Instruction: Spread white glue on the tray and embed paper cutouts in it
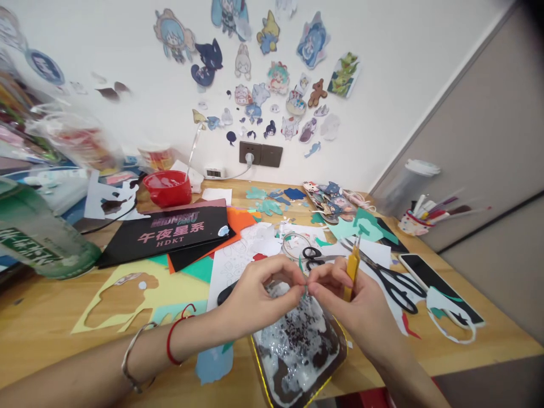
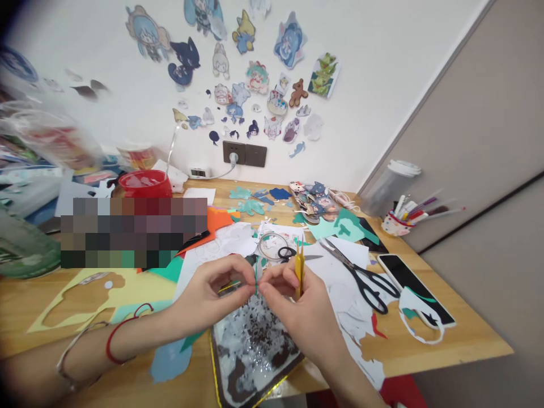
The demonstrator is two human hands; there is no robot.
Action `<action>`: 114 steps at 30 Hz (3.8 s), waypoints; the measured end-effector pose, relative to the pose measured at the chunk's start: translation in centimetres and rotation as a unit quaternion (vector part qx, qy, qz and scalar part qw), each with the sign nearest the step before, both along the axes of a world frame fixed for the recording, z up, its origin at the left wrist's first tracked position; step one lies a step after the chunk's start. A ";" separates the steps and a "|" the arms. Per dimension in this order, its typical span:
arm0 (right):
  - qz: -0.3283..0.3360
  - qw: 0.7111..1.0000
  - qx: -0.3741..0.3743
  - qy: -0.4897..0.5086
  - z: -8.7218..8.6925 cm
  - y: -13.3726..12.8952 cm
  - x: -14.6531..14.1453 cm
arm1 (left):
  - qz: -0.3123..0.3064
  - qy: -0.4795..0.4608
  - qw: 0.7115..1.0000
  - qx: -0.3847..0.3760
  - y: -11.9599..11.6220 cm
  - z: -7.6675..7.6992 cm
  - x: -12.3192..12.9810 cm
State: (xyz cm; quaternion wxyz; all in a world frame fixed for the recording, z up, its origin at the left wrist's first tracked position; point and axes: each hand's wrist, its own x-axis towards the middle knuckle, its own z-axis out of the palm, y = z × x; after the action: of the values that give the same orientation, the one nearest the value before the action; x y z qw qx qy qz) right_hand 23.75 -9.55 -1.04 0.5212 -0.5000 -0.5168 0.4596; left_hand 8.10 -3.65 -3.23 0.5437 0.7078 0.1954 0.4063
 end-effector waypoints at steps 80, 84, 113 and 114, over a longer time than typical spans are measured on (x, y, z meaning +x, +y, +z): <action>0.089 0.847 0.011 -0.525 -4.7 0.9 -2.3 | -0.039 0.429 0.896 0.110 6.5 2.5 -3.8; 0.088 0.868 0.008 -0.488 -3.1 1.4 -1.0 | -0.036 0.425 0.898 0.107 6.6 2.1 -3.7; -0.076 0.958 0.113 -0.254 -1.8 0.3 0.1 | -0.103 0.150 0.979 -0.091 2.5 -0.2 -0.1; -0.070 0.969 0.107 -0.214 -1.7 0.3 -0.2 | -0.088 0.149 0.983 -0.065 2.4 0.0 -0.2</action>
State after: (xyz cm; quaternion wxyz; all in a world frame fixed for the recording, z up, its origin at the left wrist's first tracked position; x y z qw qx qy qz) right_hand 23.60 -9.28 -2.76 0.4800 -0.5630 -0.6260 0.2466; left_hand 7.95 -1.30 -3.27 0.5869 0.7380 0.2371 0.2337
